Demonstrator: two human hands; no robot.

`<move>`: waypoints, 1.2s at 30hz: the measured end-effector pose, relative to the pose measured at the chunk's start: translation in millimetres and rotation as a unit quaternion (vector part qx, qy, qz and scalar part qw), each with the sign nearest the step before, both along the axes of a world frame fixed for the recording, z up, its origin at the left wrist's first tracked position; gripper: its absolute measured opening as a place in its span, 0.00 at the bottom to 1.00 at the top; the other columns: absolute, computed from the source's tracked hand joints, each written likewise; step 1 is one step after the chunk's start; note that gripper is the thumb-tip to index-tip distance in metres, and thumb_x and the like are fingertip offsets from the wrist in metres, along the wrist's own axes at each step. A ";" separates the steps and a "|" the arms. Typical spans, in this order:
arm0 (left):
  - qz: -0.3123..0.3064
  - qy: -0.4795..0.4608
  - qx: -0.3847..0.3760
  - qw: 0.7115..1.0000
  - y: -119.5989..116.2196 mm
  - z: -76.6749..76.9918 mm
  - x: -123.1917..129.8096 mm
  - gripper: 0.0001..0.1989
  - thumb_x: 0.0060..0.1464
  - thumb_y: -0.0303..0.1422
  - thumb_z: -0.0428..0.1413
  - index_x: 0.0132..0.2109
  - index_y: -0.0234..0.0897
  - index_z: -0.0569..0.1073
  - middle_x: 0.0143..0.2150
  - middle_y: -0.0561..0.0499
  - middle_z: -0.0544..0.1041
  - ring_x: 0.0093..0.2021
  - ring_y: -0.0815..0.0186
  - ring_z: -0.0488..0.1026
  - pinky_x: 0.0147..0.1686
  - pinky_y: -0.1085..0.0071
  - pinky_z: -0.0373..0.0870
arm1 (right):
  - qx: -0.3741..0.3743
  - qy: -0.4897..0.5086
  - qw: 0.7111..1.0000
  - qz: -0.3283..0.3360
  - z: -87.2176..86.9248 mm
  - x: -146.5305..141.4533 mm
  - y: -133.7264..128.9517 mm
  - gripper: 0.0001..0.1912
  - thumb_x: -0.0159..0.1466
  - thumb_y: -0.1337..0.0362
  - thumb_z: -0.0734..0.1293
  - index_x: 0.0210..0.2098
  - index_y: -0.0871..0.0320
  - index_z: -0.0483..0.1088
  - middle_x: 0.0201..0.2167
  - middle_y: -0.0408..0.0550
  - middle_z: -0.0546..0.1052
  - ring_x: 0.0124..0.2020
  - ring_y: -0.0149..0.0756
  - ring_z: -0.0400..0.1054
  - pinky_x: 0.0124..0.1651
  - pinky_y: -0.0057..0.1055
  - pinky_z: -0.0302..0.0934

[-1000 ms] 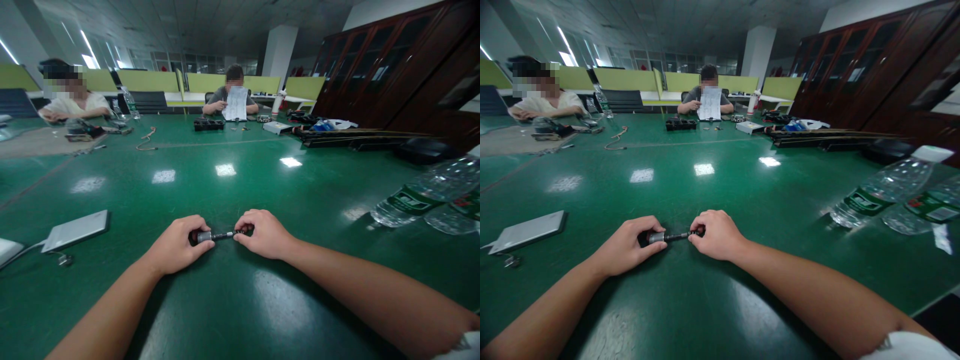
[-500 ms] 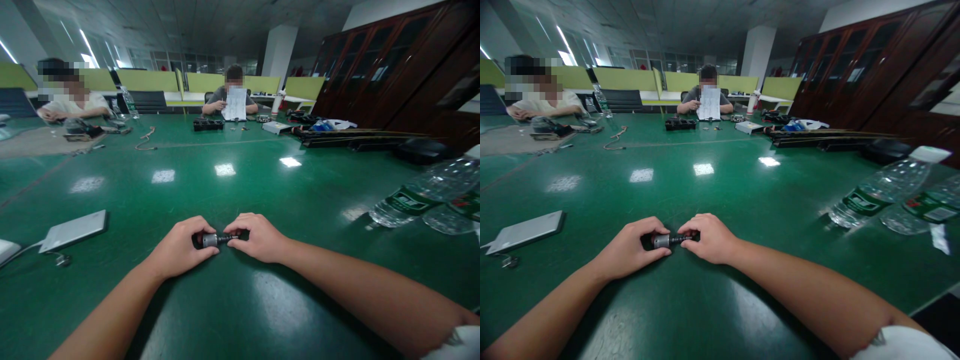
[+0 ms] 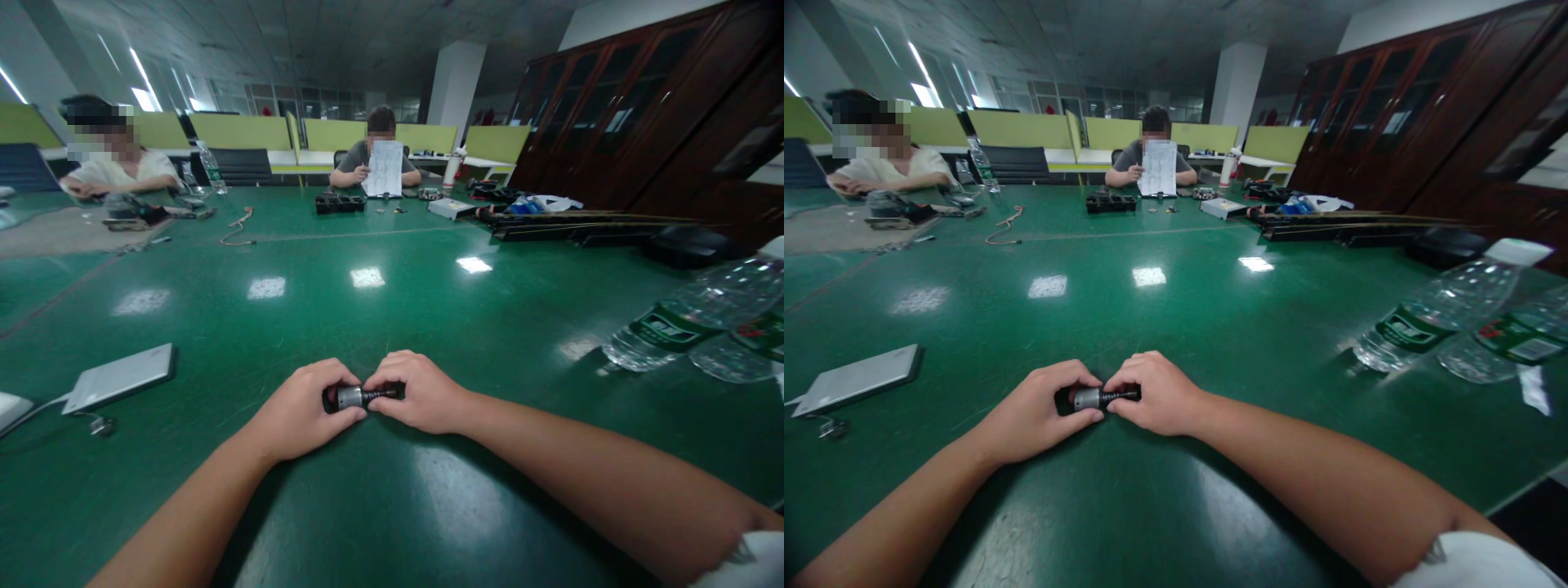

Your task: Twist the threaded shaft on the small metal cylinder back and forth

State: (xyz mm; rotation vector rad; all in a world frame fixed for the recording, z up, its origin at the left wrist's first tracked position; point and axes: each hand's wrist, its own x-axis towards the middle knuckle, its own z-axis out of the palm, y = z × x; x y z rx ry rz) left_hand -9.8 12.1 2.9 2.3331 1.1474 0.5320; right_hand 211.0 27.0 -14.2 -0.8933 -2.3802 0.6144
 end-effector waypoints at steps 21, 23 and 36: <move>-0.015 0.015 0.026 0.999 0.1 1.3 -0.3 0.08 0.53 0.34 0.61 0.40 0.37 0.74 0.34 0.51 0.74 0.34 0.64 0.70 0.34 0.70 0.64 | 0.003 0.006 1.000 0.011 0.5 -0.6 0.8 0.08 0.55 0.69 0.73 0.36 0.58 0.77 0.30 0.44 0.79 0.33 0.34 0.71 0.42 0.32 0.60; -0.013 0.019 0.029 0.999 0.3 1.1 -0.4 0.08 0.53 0.34 0.61 0.40 0.37 0.74 0.34 0.51 0.74 0.34 0.64 0.70 0.35 0.70 0.64 | 0.003 0.007 1.000 0.010 0.4 -0.4 0.6 0.07 0.56 0.68 0.73 0.36 0.58 0.77 0.30 0.44 0.79 0.33 0.34 0.71 0.42 0.32 0.60; -0.014 0.019 0.032 0.999 -0.6 0.9 -2.3 0.08 0.53 0.34 0.61 0.40 0.37 0.74 0.35 0.51 0.74 0.34 0.64 0.70 0.35 0.70 0.64 | 0.001 0.005 1.000 -0.001 4.4 -1.6 -0.8 0.05 0.56 0.68 0.73 0.33 0.59 0.78 0.27 0.45 0.78 0.31 0.33 0.70 0.39 0.31 0.59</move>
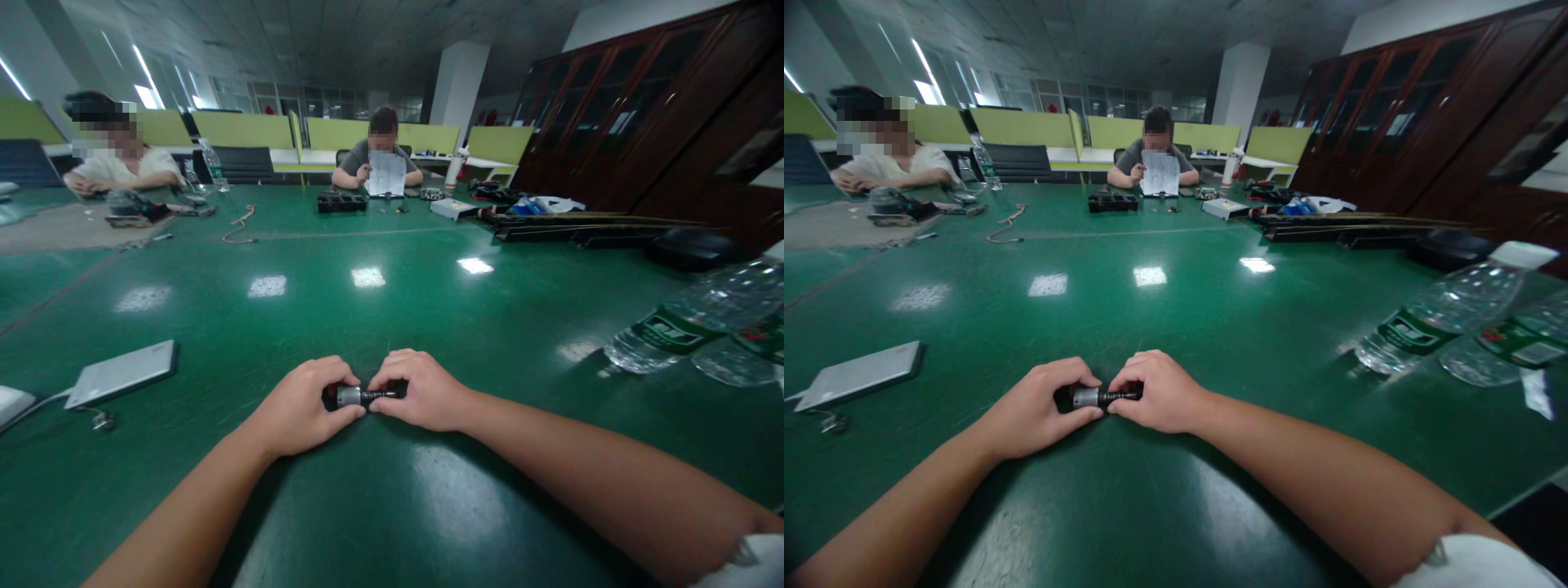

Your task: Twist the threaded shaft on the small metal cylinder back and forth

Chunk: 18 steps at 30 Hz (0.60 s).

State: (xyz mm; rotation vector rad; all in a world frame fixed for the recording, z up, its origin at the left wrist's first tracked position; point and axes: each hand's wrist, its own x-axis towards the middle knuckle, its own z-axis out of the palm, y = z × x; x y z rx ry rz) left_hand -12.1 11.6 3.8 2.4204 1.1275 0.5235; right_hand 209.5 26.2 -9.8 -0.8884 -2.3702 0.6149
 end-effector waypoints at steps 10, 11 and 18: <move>0.001 0.008 0.001 1.000 -0.2 0.9 -2.0 0.08 0.55 0.36 0.59 0.41 0.37 0.74 0.35 0.50 0.74 0.35 0.63 0.70 0.35 0.69 0.65 | -0.008 -0.001 1.000 -0.030 -2.1 -0.4 -0.7 0.05 0.55 0.68 0.73 0.32 0.58 0.78 0.27 0.44 0.77 0.31 0.33 0.69 0.38 0.30 0.60; 0.002 0.008 0.003 1.000 -0.1 1.0 -2.1 0.08 0.55 0.35 0.59 0.41 0.37 0.74 0.35 0.50 0.74 0.35 0.63 0.70 0.35 0.69 0.65 | -0.006 -0.001 1.000 -0.031 -2.5 -0.4 -0.6 0.05 0.54 0.68 0.73 0.32 0.58 0.78 0.27 0.44 0.77 0.31 0.33 0.69 0.38 0.30 0.60; 0.007 -0.004 0.016 1.000 2.3 0.8 -5.7 0.08 0.54 0.34 0.60 0.40 0.37 0.74 0.35 0.50 0.75 0.34 0.64 0.70 0.36 0.69 0.66 | -0.003 -0.014 0.999 -0.047 -2.6 0.1 0.2 0.04 0.54 0.68 0.73 0.31 0.57 0.77 0.27 0.43 0.77 0.32 0.33 0.70 0.40 0.31 0.59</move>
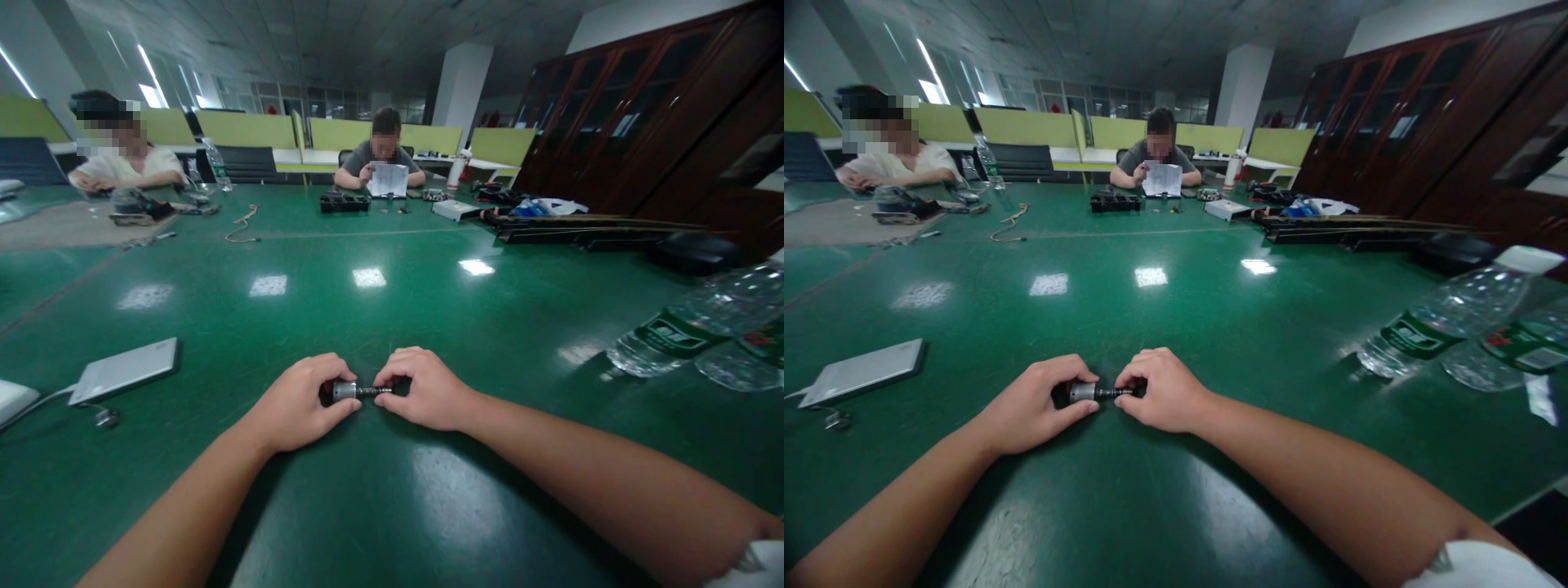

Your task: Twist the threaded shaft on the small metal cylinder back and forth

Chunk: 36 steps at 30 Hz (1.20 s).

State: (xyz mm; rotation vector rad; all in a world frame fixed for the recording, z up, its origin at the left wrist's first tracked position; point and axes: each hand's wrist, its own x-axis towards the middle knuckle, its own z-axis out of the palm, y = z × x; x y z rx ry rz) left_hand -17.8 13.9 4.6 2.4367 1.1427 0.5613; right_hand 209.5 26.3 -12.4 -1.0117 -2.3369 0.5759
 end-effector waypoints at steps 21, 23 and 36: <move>0.004 -0.008 -0.002 1.000 2.3 -0.2 -5.5 0.07 0.55 0.34 0.59 0.40 0.37 0.74 0.34 0.50 0.74 0.34 0.64 0.71 0.35 0.69 0.65 | 0.005 0.003 1.000 -0.005 -1.6 0.6 0.3 0.04 0.55 0.68 0.73 0.32 0.57 0.78 0.27 0.43 0.77 0.31 0.32 0.69 0.39 0.30 0.60; 0.006 -0.007 -0.005 1.000 2.9 -0.3 -5.9 0.07 0.55 0.34 0.59 0.40 0.37 0.74 0.35 0.50 0.74 0.34 0.64 0.71 0.35 0.69 0.65 | 0.003 0.003 1.000 -0.013 -1.1 0.6 -0.1 0.04 0.55 0.68 0.73 0.31 0.57 0.78 0.26 0.43 0.77 0.31 0.32 0.69 0.39 0.30 0.60; 0.012 0.000 -0.013 1.000 4.6 0.7 -7.6 0.08 0.55 0.35 0.59 0.41 0.36 0.74 0.35 0.50 0.74 0.35 0.63 0.71 0.36 0.68 0.65 | -0.005 0.000 1.000 -0.026 0.4 1.0 0.3 0.04 0.54 0.68 0.72 0.31 0.58 0.78 0.26 0.44 0.76 0.30 0.32 0.68 0.37 0.29 0.60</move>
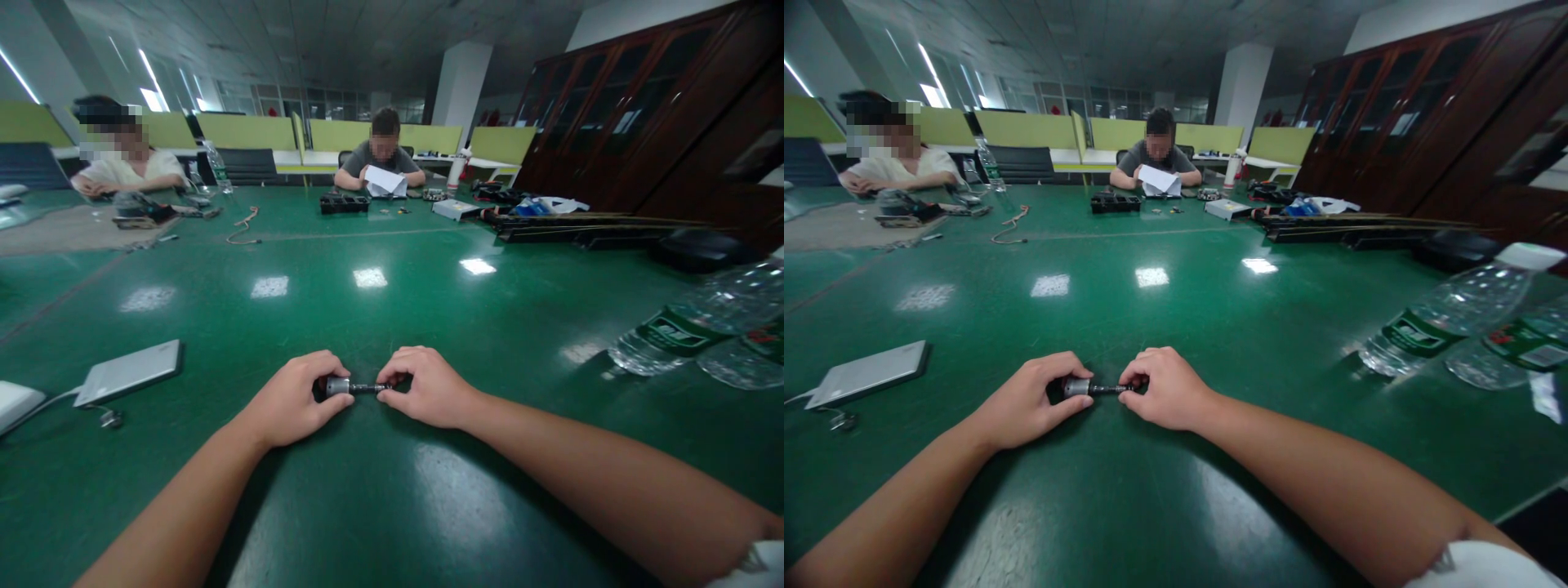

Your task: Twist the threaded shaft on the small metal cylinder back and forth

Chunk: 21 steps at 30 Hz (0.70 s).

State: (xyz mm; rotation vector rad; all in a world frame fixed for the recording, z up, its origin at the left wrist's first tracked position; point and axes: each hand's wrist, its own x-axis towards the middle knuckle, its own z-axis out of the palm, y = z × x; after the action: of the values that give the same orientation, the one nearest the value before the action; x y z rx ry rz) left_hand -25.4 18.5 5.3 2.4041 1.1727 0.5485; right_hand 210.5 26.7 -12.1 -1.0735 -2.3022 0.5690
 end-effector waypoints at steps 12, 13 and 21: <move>0.026 0.004 0.000 1.000 2.5 0.2 -8.2 0.09 0.56 0.37 0.59 0.40 0.36 0.74 0.35 0.51 0.75 0.34 0.63 0.71 0.35 0.69 0.65 | -0.017 -0.026 0.997 -0.066 -1.0 3.0 1.1 0.04 0.56 0.66 0.72 0.32 0.56 0.78 0.27 0.44 0.76 0.32 0.33 0.68 0.37 0.29 0.60; 0.025 0.004 0.001 1.000 2.4 0.3 -8.2 0.09 0.56 0.37 0.59 0.40 0.36 0.74 0.34 0.51 0.75 0.34 0.64 0.71 0.35 0.69 0.65 | -0.016 -0.023 0.998 -0.064 -1.9 3.1 1.4 0.04 0.56 0.66 0.72 0.32 0.56 0.78 0.27 0.44 0.76 0.32 0.33 0.68 0.37 0.30 0.60; 0.031 -0.008 -0.006 0.999 1.2 -0.8 -5.9 0.09 0.55 0.36 0.60 0.40 0.36 0.75 0.33 0.51 0.74 0.32 0.65 0.70 0.33 0.70 0.64 | -0.010 -0.001 0.999 -0.041 -4.1 1.9 3.8 0.06 0.57 0.66 0.73 0.35 0.56 0.79 0.29 0.44 0.78 0.33 0.33 0.70 0.38 0.30 0.61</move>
State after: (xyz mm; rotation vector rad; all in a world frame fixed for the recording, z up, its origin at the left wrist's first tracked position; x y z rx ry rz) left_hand -31.3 19.6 4.5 2.3562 1.2443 0.5776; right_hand 212.4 30.5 -16.1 -1.1728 -2.2469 0.5608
